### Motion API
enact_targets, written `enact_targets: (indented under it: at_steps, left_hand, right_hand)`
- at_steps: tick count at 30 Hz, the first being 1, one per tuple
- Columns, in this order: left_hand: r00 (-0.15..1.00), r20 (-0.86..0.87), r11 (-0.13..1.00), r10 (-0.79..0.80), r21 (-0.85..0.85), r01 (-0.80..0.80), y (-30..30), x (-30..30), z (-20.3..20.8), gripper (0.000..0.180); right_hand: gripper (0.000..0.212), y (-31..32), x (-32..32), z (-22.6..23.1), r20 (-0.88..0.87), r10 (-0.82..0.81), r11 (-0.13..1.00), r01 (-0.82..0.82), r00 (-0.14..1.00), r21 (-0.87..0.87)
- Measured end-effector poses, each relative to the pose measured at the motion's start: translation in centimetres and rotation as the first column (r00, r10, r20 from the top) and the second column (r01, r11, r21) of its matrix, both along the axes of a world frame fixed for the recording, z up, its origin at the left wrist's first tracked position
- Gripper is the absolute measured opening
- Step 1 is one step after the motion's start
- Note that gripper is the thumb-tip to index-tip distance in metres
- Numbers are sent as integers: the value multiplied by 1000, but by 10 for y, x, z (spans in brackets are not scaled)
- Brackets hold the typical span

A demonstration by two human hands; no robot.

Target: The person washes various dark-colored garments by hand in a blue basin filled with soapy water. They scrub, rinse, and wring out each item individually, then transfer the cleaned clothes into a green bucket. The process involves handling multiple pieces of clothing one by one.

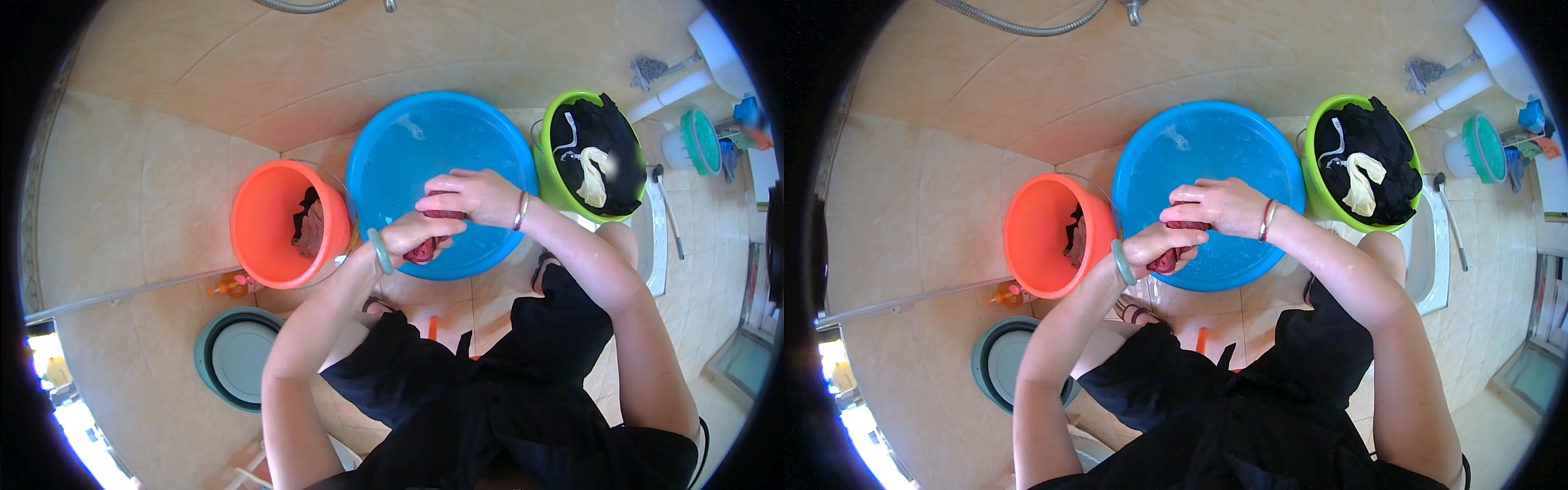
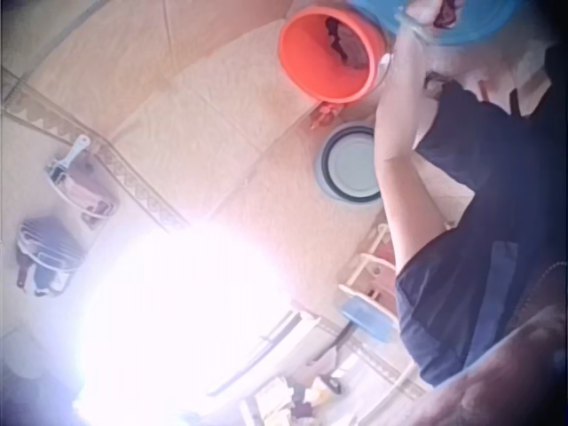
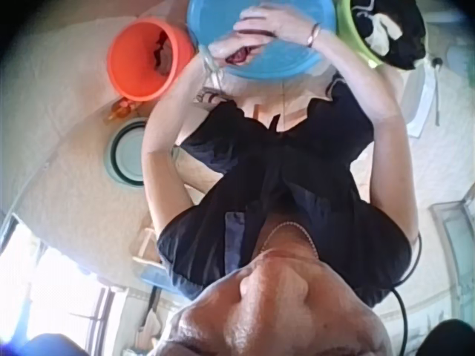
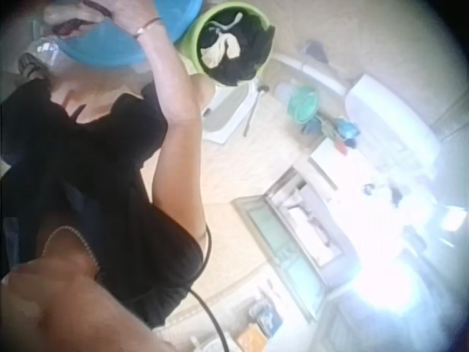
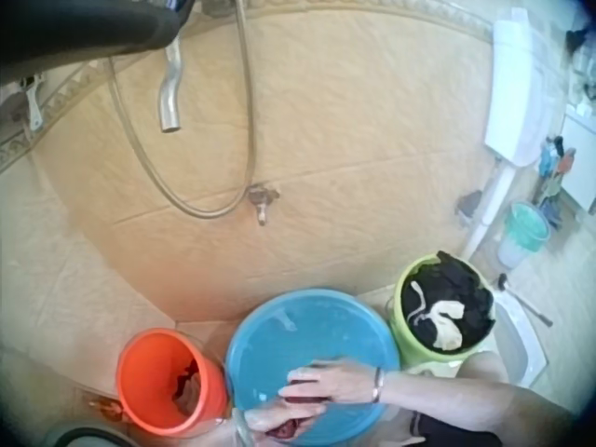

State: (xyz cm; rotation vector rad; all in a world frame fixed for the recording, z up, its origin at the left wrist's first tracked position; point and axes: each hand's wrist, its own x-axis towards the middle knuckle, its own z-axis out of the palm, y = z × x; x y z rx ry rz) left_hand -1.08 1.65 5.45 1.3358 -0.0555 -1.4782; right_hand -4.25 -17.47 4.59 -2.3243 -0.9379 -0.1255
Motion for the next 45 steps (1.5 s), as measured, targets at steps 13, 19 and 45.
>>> enact_targets:
  at_steps: [13, 19, 45]
  left_hand:
    - [300, 710, 756, -637, 653, 58, -29, 25, -9, 30]
    - [-58, 748, 746, -661, 664, 49, -26, 41, -22, 19]
    - [859, 205, 876, 469, 16, -482, 112, 36, -12, 56]
  right_hand:
    - [29, 16, -2, -50, -287, -482, 867, 498, 828, -20]
    - [28, 30, 0, -64, -445, -564, 736, 667, 696, 111]
    - [44, 96, 37, -35, -910, 184, 438, 798, 370, 413]
